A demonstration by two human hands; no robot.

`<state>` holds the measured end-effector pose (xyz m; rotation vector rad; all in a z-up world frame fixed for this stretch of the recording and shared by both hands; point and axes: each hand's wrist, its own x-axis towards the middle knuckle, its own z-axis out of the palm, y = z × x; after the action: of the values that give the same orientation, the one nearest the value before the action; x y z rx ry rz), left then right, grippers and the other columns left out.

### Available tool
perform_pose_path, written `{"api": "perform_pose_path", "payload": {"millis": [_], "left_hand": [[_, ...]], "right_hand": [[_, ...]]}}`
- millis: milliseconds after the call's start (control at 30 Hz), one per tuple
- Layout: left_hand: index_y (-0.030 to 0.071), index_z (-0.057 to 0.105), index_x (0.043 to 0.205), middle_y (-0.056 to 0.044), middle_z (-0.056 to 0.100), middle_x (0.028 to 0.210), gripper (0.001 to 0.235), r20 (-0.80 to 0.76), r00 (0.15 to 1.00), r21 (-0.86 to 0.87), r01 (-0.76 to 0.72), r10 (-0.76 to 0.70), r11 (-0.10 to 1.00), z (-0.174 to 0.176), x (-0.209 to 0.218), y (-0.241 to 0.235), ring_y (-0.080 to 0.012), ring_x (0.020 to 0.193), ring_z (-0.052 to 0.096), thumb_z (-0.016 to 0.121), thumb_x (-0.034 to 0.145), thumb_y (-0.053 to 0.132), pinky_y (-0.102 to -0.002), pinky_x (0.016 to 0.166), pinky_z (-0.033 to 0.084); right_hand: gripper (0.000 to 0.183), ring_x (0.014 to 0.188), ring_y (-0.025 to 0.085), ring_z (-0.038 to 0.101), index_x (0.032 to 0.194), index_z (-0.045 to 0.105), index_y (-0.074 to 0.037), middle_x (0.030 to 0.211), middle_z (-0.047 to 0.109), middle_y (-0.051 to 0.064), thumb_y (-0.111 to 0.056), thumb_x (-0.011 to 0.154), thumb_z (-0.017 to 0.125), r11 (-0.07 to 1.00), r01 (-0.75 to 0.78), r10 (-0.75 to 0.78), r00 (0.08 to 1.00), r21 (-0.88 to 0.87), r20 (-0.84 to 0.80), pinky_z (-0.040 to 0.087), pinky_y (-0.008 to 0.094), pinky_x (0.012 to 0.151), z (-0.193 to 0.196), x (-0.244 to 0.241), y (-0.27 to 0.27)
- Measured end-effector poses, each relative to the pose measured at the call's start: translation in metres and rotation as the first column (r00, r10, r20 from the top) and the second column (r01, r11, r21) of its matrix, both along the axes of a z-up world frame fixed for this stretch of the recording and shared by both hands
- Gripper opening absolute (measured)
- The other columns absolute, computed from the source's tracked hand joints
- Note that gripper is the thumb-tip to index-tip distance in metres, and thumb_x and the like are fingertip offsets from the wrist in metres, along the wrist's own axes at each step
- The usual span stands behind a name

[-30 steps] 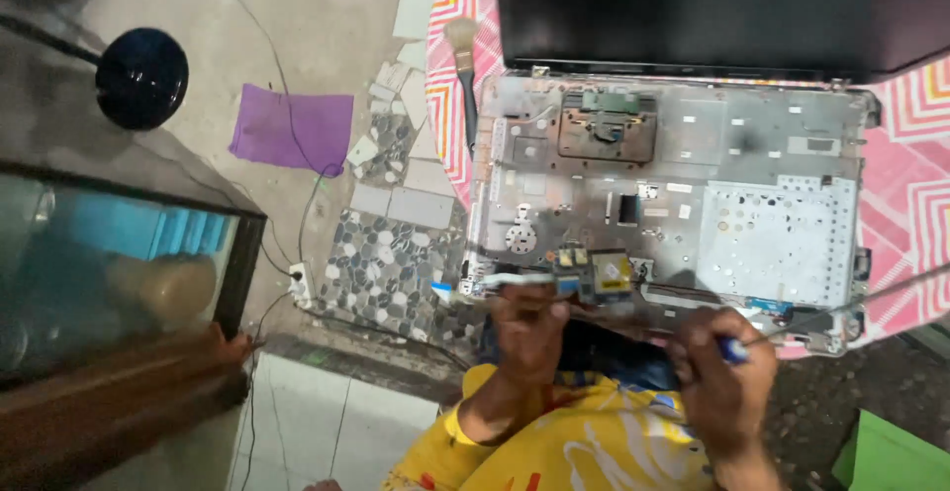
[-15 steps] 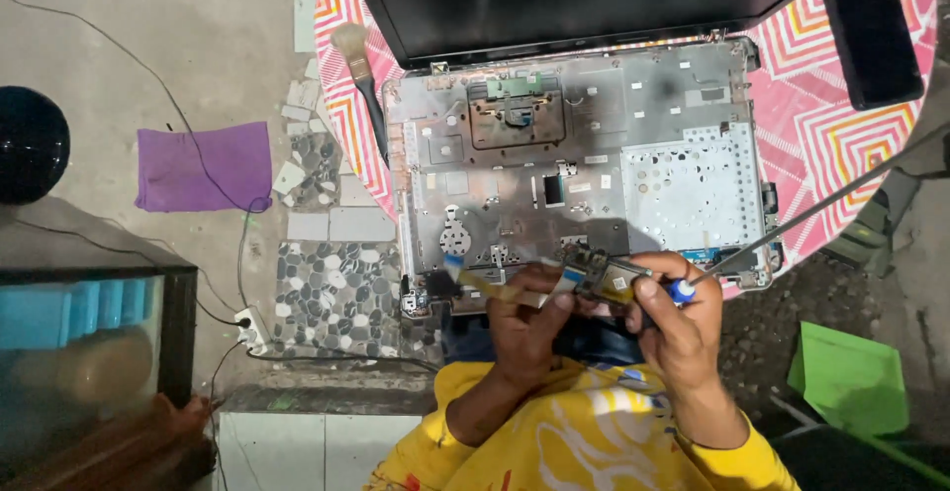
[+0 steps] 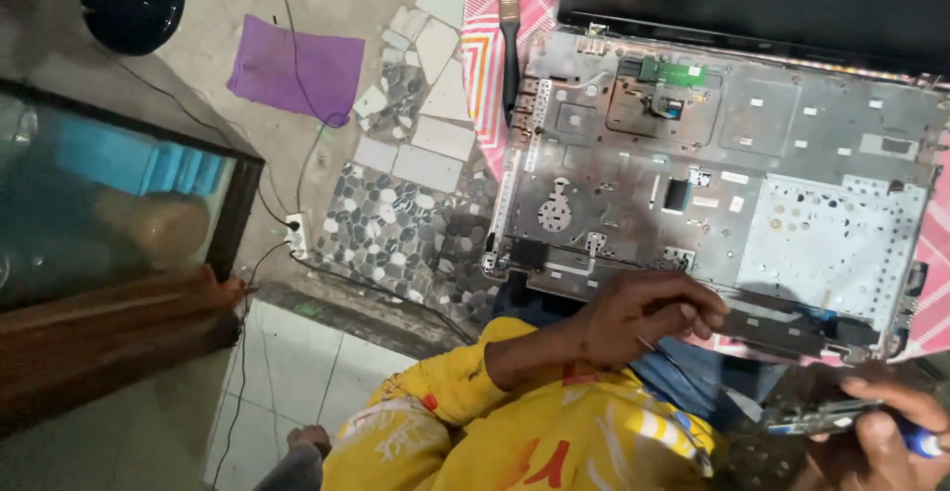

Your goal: The person removes a small circuit board from the internal chassis of a disassembled laptop using a screwdriver. They then use a brush to clean the component and the surrounding area before reinserting the board into its slot.

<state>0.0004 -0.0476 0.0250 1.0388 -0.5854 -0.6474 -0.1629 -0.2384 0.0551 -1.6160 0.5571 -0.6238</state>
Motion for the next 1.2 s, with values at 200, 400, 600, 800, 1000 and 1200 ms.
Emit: {"api": "perform_pose_path", "payload": {"millis": [200, 400, 600, 800, 1000, 1200], "left_hand": [[0.019, 0.07, 0.12, 0.003, 0.073, 0.099, 0.03, -0.066, 0.96, 0.107, 0.278, -0.273, 0.955, 0.027, 0.002, 0.008, -0.0031, 0.09, 0.063, 0.073, 0.094, 0.033, -0.021, 0.084, 0.051], [0.002, 0.066, 0.111, -0.004, 0.07, 0.084, 0.024, -0.247, 0.951, 0.052, 0.207, -0.188, 0.977, 0.027, -0.003, 0.007, -0.0099, 0.072, 0.069, 0.073, 0.092, 0.014, -0.021, 0.07, 0.057], [0.005, 0.066, 0.106, 0.0, 0.068, 0.081, 0.015, 0.135, 0.969, 0.37, -0.241, 0.205, 0.897, 0.029, 0.014, 0.008, -0.0053, 0.068, 0.06, 0.065, 0.093, 0.011, -0.022, 0.063, 0.053], [0.006, 0.066, 0.108, 0.0, 0.065, 0.076, 0.019, 0.394, 0.879, 0.512, -0.452, 0.268, 0.731, 0.026, 0.032, -0.004, -0.0102, 0.062, 0.055, 0.066, 0.092, 0.017, -0.027, 0.053, 0.044], [-0.001, 0.067, 0.108, -0.01, 0.071, 0.079, 0.023, 0.51, 0.837, 0.365, -0.42, 0.199, 0.831, -0.012, 0.029, -0.005, -0.0098, 0.046, 0.054, 0.059, 0.099, 0.019, -0.022, 0.035, 0.043], [0.003, 0.066, 0.094, -0.007, 0.07, 0.085, 0.005, 0.449, 0.842, 0.194, -0.419, 0.3, 0.887, 0.025, 0.052, 0.026, -0.0121, 0.056, 0.056, 0.063, 0.092, 0.007, -0.027, 0.047, 0.043]], "right_hand": [[0.034, 0.051, 0.011, 0.053, 0.117, 0.068, 0.002, 0.085, 0.069, 0.012, -0.017, 0.089, 0.069, 0.924, -0.375, 0.339, 0.891, -0.069, -0.303, 0.041, 0.02, 0.047, 0.01, 0.043, -0.025], [0.023, 0.063, 0.015, 0.062, 0.109, 0.068, 0.004, 0.086, 0.071, 0.012, -0.005, 0.087, 0.07, 0.837, -0.527, 0.515, 0.849, -0.144, -0.115, 0.049, 0.022, 0.056, -0.002, 0.084, -0.022], [0.018, 0.096, 0.029, 0.067, 0.119, 0.07, 0.011, 0.111, 0.07, 0.023, 0.006, 0.101, 0.065, 0.77, -0.429, 0.363, 0.903, -0.472, -0.227, 0.055, 0.037, 0.086, 0.013, 0.093, -0.032], [0.008, 0.077, 0.024, 0.062, 0.108, 0.075, 0.013, 0.095, 0.071, 0.02, 0.007, 0.104, 0.076, 0.661, -0.484, 0.361, 0.875, -0.573, -0.322, 0.046, 0.035, 0.068, 0.005, 0.104, -0.072], [0.011, 0.076, 0.02, 0.066, 0.092, 0.072, -0.001, 0.085, 0.07, 0.009, -0.01, 0.094, 0.067, 0.751, -0.546, 0.362, 0.811, -0.371, -0.459, 0.048, 0.032, 0.069, 0.038, 0.135, -0.05], [0.008, 0.078, 0.025, 0.065, 0.09, 0.071, 0.004, 0.085, 0.067, 0.012, -0.003, 0.093, 0.071, 0.638, -0.567, 0.431, 0.823, -0.52, -0.369, 0.049, 0.035, 0.071, 0.042, 0.142, -0.046]]}}
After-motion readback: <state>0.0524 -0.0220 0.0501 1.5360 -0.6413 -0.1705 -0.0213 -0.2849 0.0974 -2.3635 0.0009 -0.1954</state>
